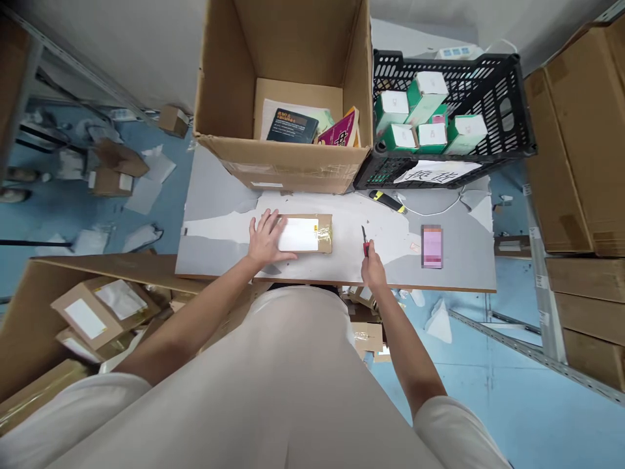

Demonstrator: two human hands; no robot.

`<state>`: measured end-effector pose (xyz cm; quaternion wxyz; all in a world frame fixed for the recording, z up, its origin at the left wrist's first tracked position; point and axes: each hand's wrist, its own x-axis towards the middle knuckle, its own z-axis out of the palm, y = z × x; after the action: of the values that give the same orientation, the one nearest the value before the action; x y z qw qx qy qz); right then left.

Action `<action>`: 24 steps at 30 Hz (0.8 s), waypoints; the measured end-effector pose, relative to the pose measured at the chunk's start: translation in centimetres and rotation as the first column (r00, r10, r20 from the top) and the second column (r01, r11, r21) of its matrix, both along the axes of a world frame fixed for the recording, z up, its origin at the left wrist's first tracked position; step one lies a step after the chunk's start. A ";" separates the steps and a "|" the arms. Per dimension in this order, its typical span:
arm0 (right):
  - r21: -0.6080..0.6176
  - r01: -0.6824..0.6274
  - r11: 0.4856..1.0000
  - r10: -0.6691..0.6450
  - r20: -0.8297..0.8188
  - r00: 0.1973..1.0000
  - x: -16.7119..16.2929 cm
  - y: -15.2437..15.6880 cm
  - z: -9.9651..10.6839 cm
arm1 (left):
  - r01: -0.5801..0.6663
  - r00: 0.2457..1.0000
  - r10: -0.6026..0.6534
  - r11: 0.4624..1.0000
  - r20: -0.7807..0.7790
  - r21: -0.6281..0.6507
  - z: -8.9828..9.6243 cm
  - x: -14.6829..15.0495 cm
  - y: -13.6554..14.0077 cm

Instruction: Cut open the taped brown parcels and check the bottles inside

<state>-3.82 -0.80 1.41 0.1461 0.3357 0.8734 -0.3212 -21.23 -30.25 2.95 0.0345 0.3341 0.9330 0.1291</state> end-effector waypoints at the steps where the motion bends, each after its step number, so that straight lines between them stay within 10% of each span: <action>1: 0.081 -0.026 0.996 0.023 0.037 0.999 -0.7 -0.3 -1.1 | 0.024 0.999 -0.023 1.000 -0.029 0.016 -0.1 0.3 -0.2; 8: 0.300 -0.074 0.951 0.045 0.102 0.994 -2.2 -2.5 -6.3 | 0.115 0.990 -0.109 0.991 -0.086 0.075 -0.9 3.8 -2.0; 14: 0.362 -0.260 0.895 0.360 -0.242 0.901 -6.0 -2.7 -1.8 | 0.102 0.994 -0.099 0.991 -0.041 0.090 -2.4 5.1 -2.3; 20: 0.442 -0.745 0.499 0.844 -0.051 0.534 -12.9 -6.2 3.8 | 0.110 0.994 -0.113 0.986 0.009 0.128 -3.1 4.9 -2.2; 24: 0.436 -0.785 0.440 0.848 0.087 0.524 -14.7 -6.5 5.1 | 0.108 0.994 -0.110 0.982 0.002 0.157 -3.6 5.0 -2.2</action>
<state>-18.49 -7.33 6.55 0.1430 -0.1293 0.9806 -0.0362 -16.21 -32.42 -0.69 0.0203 0.3858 0.9000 0.2017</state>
